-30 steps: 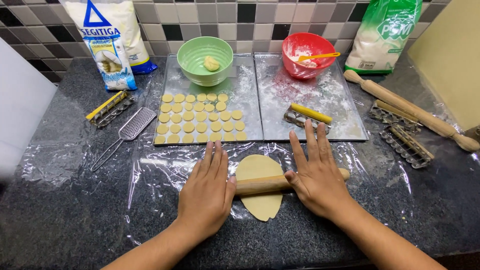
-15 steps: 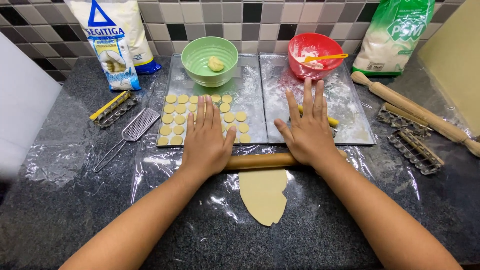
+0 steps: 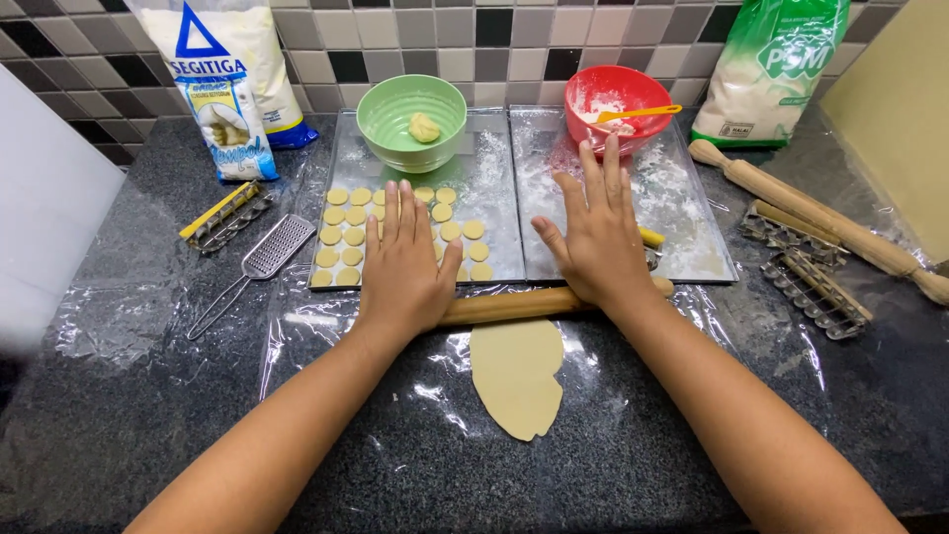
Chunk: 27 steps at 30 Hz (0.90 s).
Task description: Rolling out a small piece of dough repeatedly using a rolling pin on a kitchen counter.
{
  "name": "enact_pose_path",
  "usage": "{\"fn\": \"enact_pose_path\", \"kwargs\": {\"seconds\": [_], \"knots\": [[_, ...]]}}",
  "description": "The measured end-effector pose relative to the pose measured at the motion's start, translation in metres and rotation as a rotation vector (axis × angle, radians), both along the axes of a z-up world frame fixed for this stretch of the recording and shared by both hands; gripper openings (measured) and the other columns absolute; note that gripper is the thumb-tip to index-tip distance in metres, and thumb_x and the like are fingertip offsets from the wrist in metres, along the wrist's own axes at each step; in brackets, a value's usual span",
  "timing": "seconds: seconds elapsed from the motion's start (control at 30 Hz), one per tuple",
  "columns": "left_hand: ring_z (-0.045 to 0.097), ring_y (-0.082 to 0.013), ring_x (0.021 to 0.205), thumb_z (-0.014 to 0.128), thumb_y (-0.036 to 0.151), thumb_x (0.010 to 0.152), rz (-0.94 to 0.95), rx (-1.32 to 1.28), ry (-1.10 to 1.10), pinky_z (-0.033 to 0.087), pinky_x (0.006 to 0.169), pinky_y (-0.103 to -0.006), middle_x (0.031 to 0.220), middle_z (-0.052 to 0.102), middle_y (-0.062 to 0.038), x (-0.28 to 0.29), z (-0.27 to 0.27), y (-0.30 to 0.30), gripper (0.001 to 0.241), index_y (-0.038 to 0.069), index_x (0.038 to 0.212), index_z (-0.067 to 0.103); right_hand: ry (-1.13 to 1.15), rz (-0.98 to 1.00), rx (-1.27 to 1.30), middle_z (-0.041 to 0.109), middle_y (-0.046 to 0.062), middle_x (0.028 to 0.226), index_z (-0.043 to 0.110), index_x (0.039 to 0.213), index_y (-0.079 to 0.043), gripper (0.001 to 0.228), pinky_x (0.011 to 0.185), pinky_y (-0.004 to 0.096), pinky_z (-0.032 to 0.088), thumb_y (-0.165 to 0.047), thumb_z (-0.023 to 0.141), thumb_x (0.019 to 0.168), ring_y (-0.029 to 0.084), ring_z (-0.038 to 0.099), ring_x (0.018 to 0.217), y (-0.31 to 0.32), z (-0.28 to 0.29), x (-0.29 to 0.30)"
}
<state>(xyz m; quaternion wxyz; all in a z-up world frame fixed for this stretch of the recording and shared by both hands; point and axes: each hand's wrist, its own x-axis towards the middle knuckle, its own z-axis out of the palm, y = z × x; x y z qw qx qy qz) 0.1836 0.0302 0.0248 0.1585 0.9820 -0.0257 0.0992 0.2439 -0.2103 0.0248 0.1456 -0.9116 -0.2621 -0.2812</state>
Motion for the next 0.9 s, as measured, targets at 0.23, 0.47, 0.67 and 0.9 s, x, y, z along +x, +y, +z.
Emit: {"fn": "enact_pose_path", "kwargs": {"seconds": [0.23,0.47,0.67,0.9], "knots": [[0.002,-0.0386,0.159,0.027,0.050,0.105,-0.085,-0.017,0.116,0.001,0.123,-0.0587,0.169,0.013,-0.029,-0.072,0.005,-0.017,0.077,-0.009,0.155,0.031,0.360,0.000,-0.071,0.001,0.023,0.172,0.032,0.158,-0.010,0.069,0.125,0.057,0.006,-0.056,0.031,0.107,0.040,-0.012,0.157,-0.024,-0.004,-0.052],[0.015,-0.0278,0.158,0.027,0.044,0.107,-0.159,0.048,-0.095,0.012,0.125,-0.0440,0.169,0.022,-0.018,-0.137,-0.017,-0.023,0.069,-0.001,0.158,0.028,0.270,0.090,-0.216,0.008,0.020,0.172,0.015,0.162,0.000,0.076,0.125,0.046,0.013,-0.041,0.041,0.103,0.033,0.005,0.160,-0.053,-0.018,-0.113],[0.015,-0.0290,0.159,0.040,0.041,0.100,-0.252,0.001,-0.127,0.015,0.124,-0.0453,0.172,0.016,-0.017,-0.179,-0.012,-0.023,0.071,0.000,0.157,0.032,0.268,0.125,-0.271,0.012,0.018,0.172,0.016,0.162,0.000,0.081,0.126,0.045,0.012,-0.052,0.036,0.102,0.031,0.010,0.159,-0.070,-0.018,-0.166],[0.026,-0.0227,0.158,0.053,0.054,0.080,-0.246,0.195,-0.249,0.024,0.125,-0.0372,0.172,0.025,-0.010,-0.223,-0.030,-0.023,0.096,0.009,0.161,0.030,0.151,0.132,-0.357,0.022,0.013,0.171,0.018,0.163,-0.003,0.094,0.125,0.040,0.019,-0.064,0.041,0.095,0.027,0.018,0.159,-0.087,-0.020,-0.213]]}}
